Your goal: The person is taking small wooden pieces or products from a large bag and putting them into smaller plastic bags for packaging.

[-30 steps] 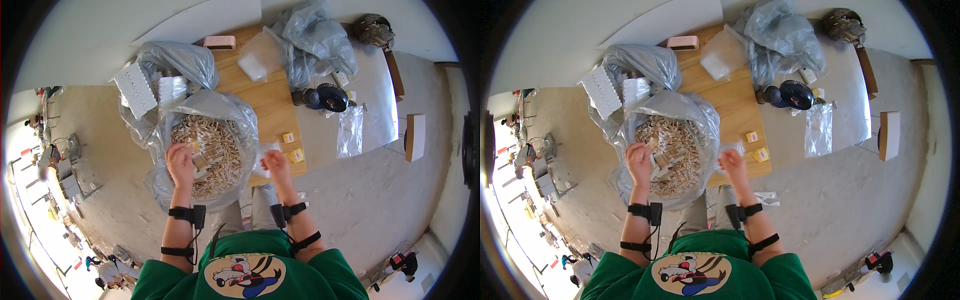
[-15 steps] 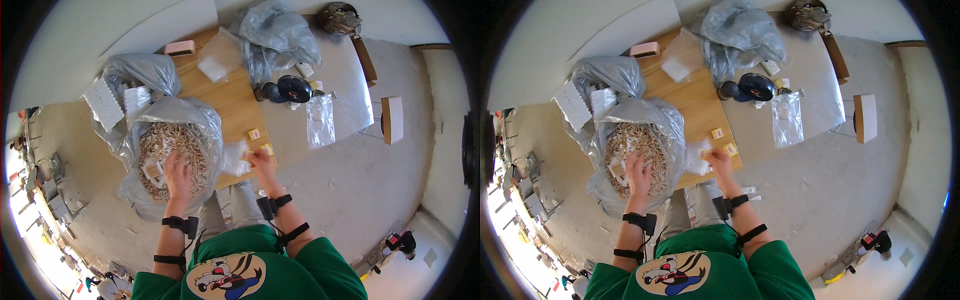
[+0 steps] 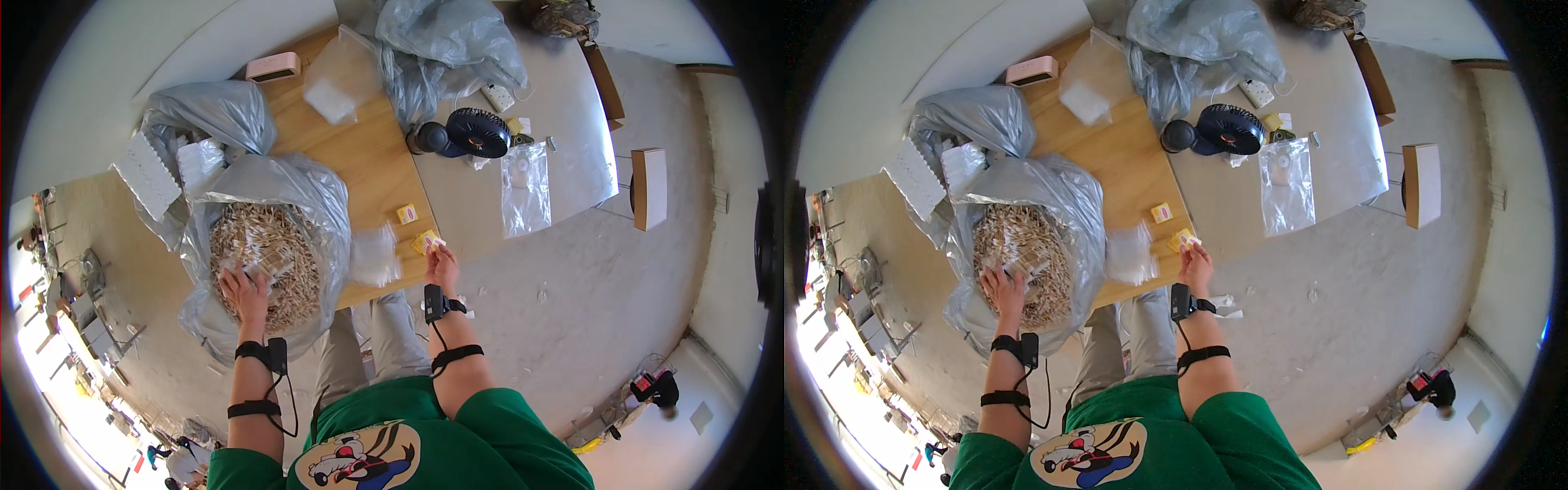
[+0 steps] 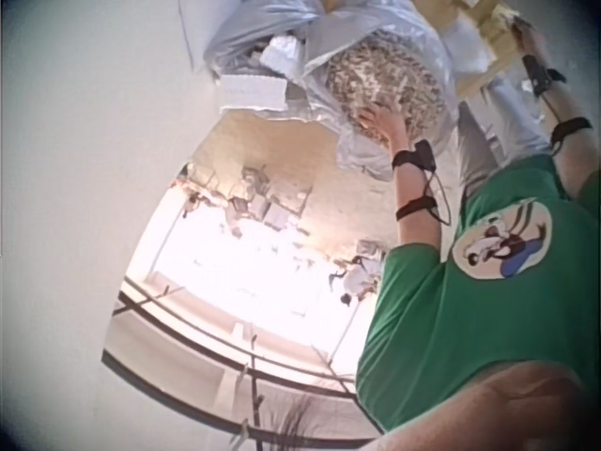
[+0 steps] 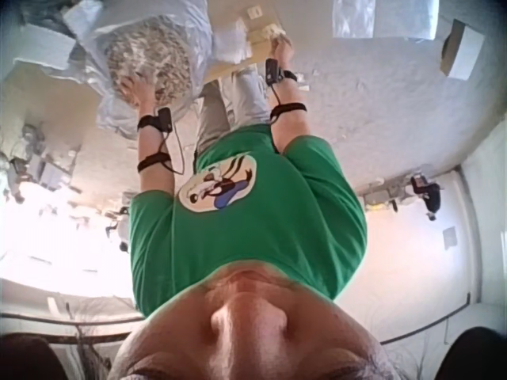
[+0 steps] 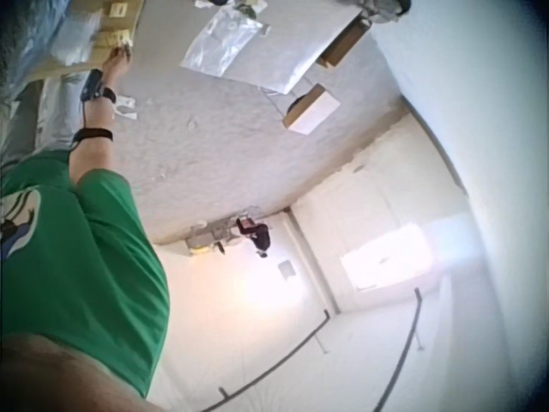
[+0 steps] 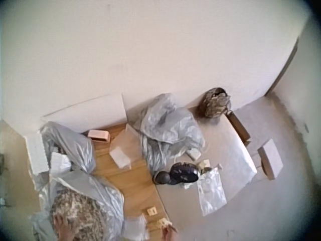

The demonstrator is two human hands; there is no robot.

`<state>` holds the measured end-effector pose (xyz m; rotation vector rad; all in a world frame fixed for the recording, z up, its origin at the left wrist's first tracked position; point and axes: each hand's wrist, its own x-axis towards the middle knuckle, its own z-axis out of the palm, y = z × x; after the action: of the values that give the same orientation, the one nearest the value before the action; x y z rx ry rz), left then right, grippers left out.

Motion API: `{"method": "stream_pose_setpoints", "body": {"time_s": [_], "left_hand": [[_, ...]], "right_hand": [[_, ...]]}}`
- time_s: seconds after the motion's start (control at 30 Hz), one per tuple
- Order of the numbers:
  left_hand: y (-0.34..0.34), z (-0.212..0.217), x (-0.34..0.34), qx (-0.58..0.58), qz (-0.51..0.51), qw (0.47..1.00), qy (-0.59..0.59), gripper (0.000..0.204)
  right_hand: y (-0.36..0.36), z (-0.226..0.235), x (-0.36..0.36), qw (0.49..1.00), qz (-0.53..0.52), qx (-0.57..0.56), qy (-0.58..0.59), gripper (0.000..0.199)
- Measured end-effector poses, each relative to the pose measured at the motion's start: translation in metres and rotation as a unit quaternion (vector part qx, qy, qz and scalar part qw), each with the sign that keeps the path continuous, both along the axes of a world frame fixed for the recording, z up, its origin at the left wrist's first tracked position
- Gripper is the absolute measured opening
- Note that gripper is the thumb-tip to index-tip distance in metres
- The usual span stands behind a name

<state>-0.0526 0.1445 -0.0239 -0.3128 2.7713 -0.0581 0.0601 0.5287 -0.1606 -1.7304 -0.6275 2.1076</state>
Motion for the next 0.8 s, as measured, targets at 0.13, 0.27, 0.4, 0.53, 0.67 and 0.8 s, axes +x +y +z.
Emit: {"method": "stream_pose_setpoints", "body": {"time_s": [0.13, 0.27, 0.4, 0.53, 0.67, 0.8], "left_hand": [[-0.001, -0.010, 0.004, -0.001, 0.003, 1.000, -0.017, 0.062], [-0.016, -0.022, 0.009, -0.036, -0.020, 0.998, -0.042, 0.062], [-0.021, -0.025, 0.011, -0.017, -0.025, 0.999, -0.030, 0.063], [-0.013, -0.027, 0.007, -0.021, -0.033, 0.999, -0.020, 0.063], [-0.011, -0.027, 0.007, -0.009, -0.010, 0.999, -0.030, 0.064], [-0.019, -0.031, 0.013, -0.011, -0.019, 0.999, -0.029, 0.065]], "right_hand": [[-0.015, -0.016, -0.001, 0.999, -0.031, -0.025, 0.013, 0.023], [-0.023, -0.014, -0.008, 0.999, -0.006, -0.037, 0.034, 0.011], [-0.022, -0.006, -0.017, 0.995, 0.060, -0.071, -0.040, 0.010], [-0.007, -0.014, -0.013, 0.986, 0.123, -0.092, -0.069, 0.011], [-0.009, -0.005, -0.015, 0.981, 0.148, -0.107, -0.065, 0.011], [-0.023, 0.010, -0.021, 0.949, 0.300, -0.071, -0.062, 0.017]]}}
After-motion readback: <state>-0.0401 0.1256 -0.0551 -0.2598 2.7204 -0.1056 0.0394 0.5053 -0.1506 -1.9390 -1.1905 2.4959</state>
